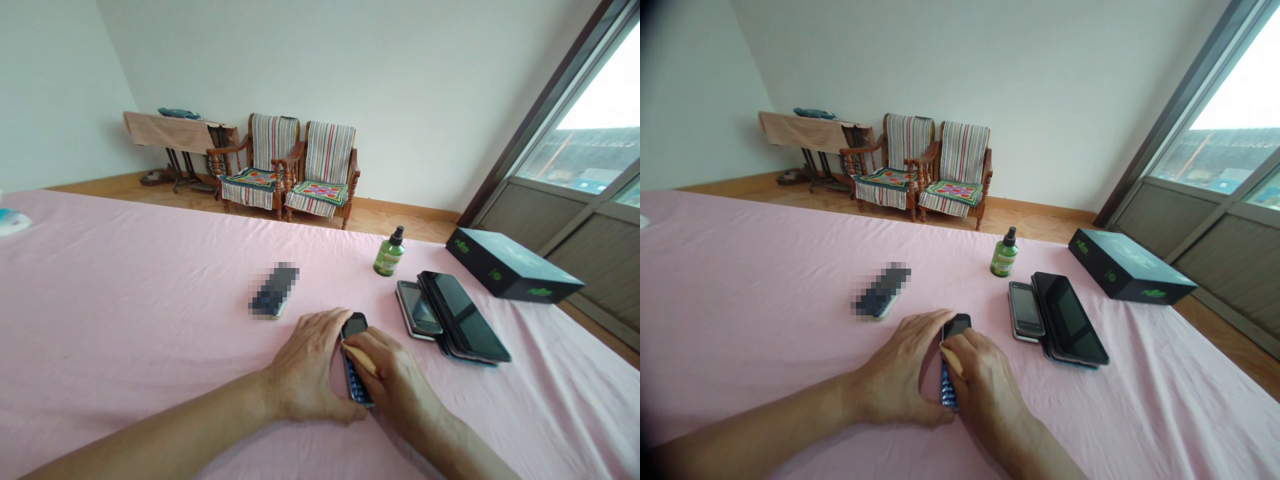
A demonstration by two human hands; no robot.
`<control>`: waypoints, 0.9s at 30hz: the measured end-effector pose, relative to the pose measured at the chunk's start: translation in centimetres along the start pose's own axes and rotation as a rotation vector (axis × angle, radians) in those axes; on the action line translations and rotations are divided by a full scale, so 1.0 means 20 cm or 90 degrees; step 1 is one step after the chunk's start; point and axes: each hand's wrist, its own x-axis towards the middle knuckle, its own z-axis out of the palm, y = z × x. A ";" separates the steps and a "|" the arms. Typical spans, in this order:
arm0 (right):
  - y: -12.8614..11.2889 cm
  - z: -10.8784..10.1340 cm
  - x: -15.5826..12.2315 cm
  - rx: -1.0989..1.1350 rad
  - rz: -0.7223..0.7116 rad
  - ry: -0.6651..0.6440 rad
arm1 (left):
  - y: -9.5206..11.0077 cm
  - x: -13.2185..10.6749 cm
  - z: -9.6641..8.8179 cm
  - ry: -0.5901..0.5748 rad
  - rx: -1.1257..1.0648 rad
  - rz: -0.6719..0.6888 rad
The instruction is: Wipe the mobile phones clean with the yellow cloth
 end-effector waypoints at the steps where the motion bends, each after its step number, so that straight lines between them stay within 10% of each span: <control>1: 0.00 0.00 0.00 0.003 0.005 0.000 | 0.00 0.00 0.00 0.001 -0.002 0.000; 27: 0.03 -0.06 -0.08 -0.101 0.083 0.048 | 0.01 0.00 -0.01 -0.042 0.056 -0.042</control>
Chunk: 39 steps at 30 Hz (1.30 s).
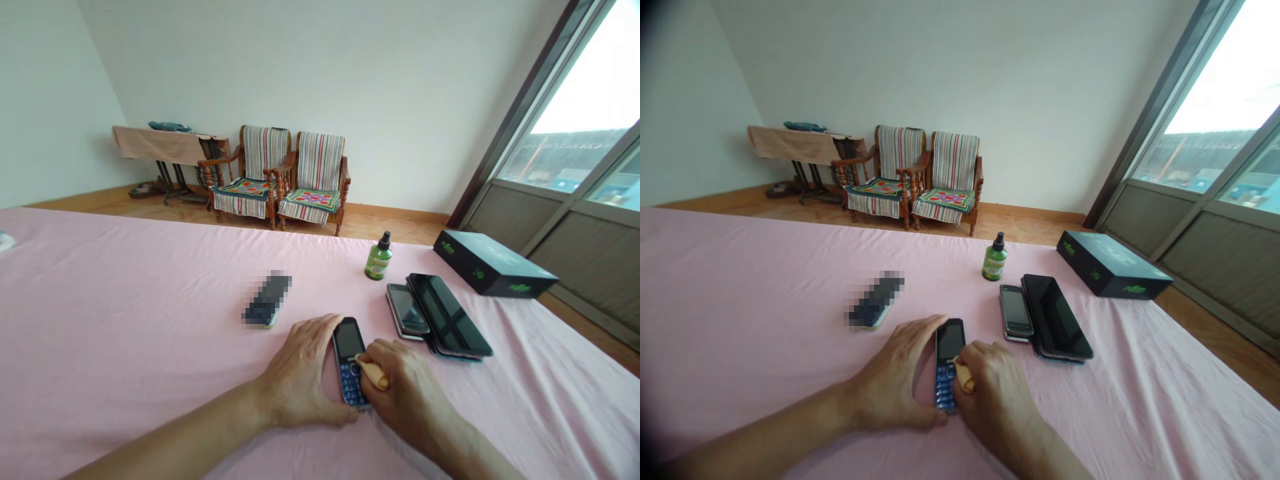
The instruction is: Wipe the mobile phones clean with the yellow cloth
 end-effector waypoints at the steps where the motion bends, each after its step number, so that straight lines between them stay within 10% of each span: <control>1: 0.01 -0.02 0.00 -0.012 0.014 0.001 | 0.00 0.00 0.00 -0.003 0.005 -0.001; 13: 0.12 0.00 0.12 0.205 -0.067 0.027 | -0.01 0.00 0.00 0.005 0.000 0.003; 26: 0.04 -0.14 -0.02 0.109 -0.057 -0.149 | -0.02 0.00 0.00 -0.009 -0.002 0.008; 39: 0.08 -0.09 -0.02 0.134 0.003 -0.079 | 0.00 0.00 -0.01 -0.030 -0.005 -0.022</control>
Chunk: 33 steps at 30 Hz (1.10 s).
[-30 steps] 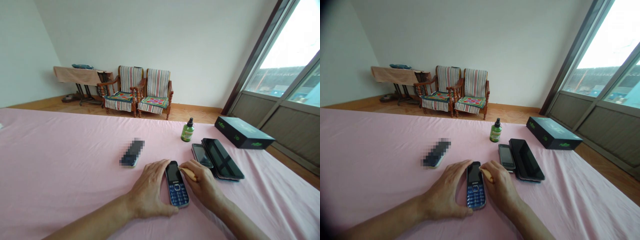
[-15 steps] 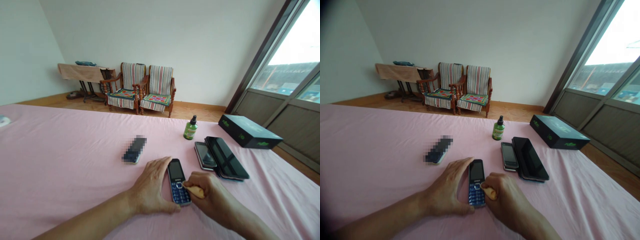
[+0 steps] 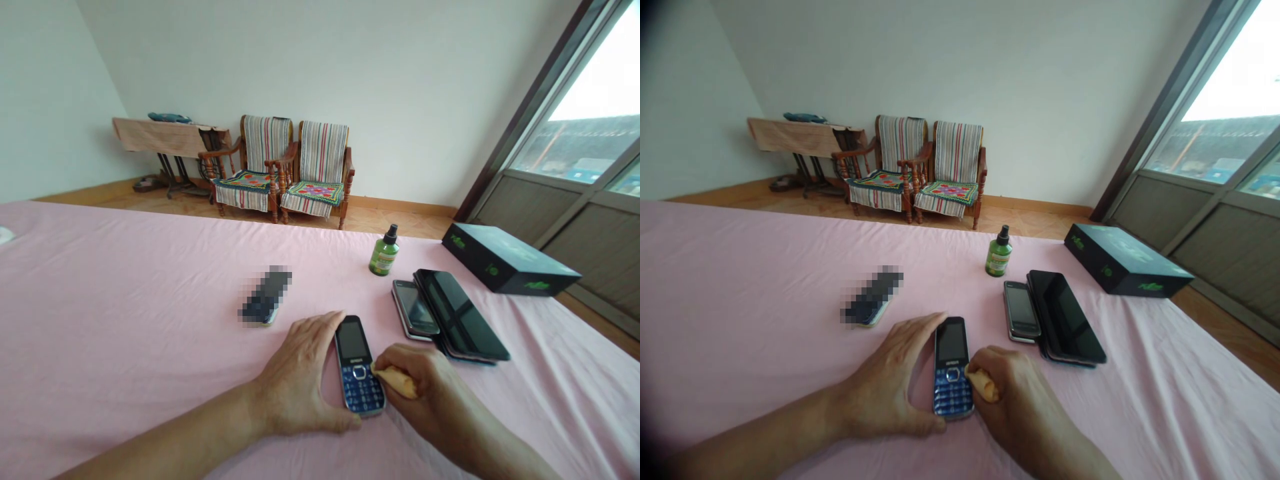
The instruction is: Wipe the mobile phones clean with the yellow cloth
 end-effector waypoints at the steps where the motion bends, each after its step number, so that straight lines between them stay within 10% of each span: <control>1: 0.00 0.00 0.00 0.003 -0.001 0.004 | 0.00 0.00 0.00 0.000 0.000 0.000; 33: -0.10 0.01 0.01 -0.020 -0.069 -0.053 | -0.01 0.00 0.01 0.017 -0.005 0.024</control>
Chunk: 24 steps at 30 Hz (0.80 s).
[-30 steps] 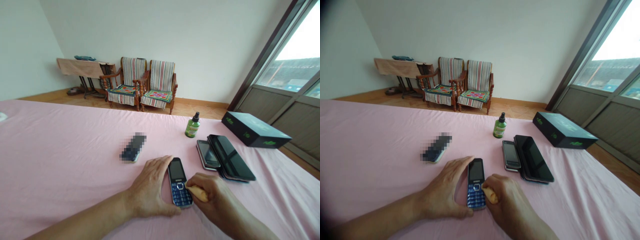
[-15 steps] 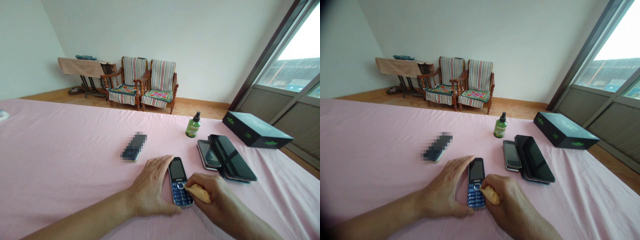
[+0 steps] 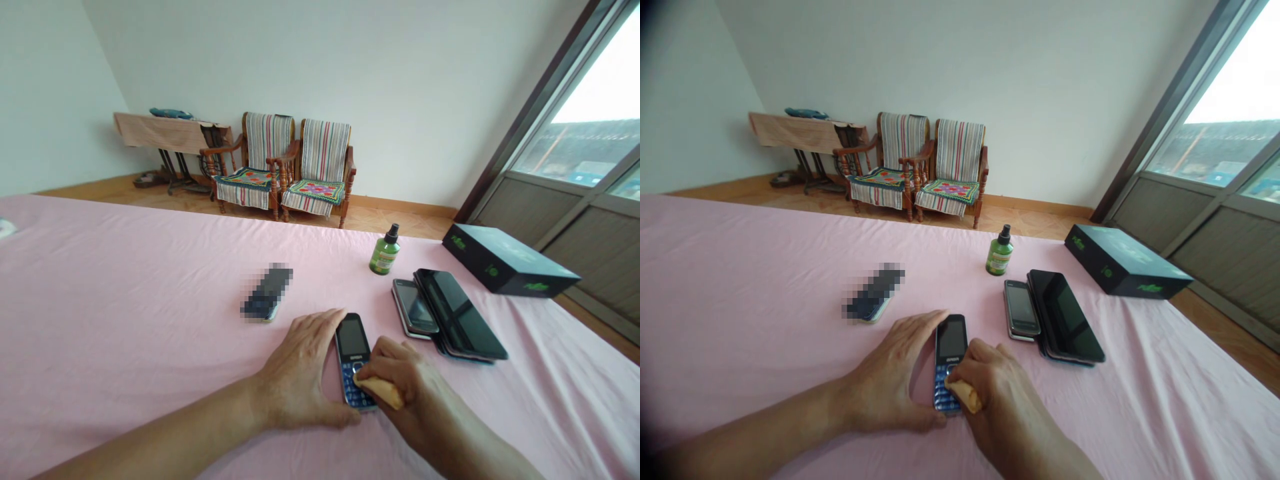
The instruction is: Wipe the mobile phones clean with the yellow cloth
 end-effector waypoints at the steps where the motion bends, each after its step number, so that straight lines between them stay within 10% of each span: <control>1: -0.01 0.01 0.00 0.004 -0.001 0.001 | 0.00 0.00 0.00 0.001 -0.002 0.003; 24: -0.01 0.06 0.00 0.085 0.017 0.013 | 0.01 0.00 0.00 0.011 0.009 0.002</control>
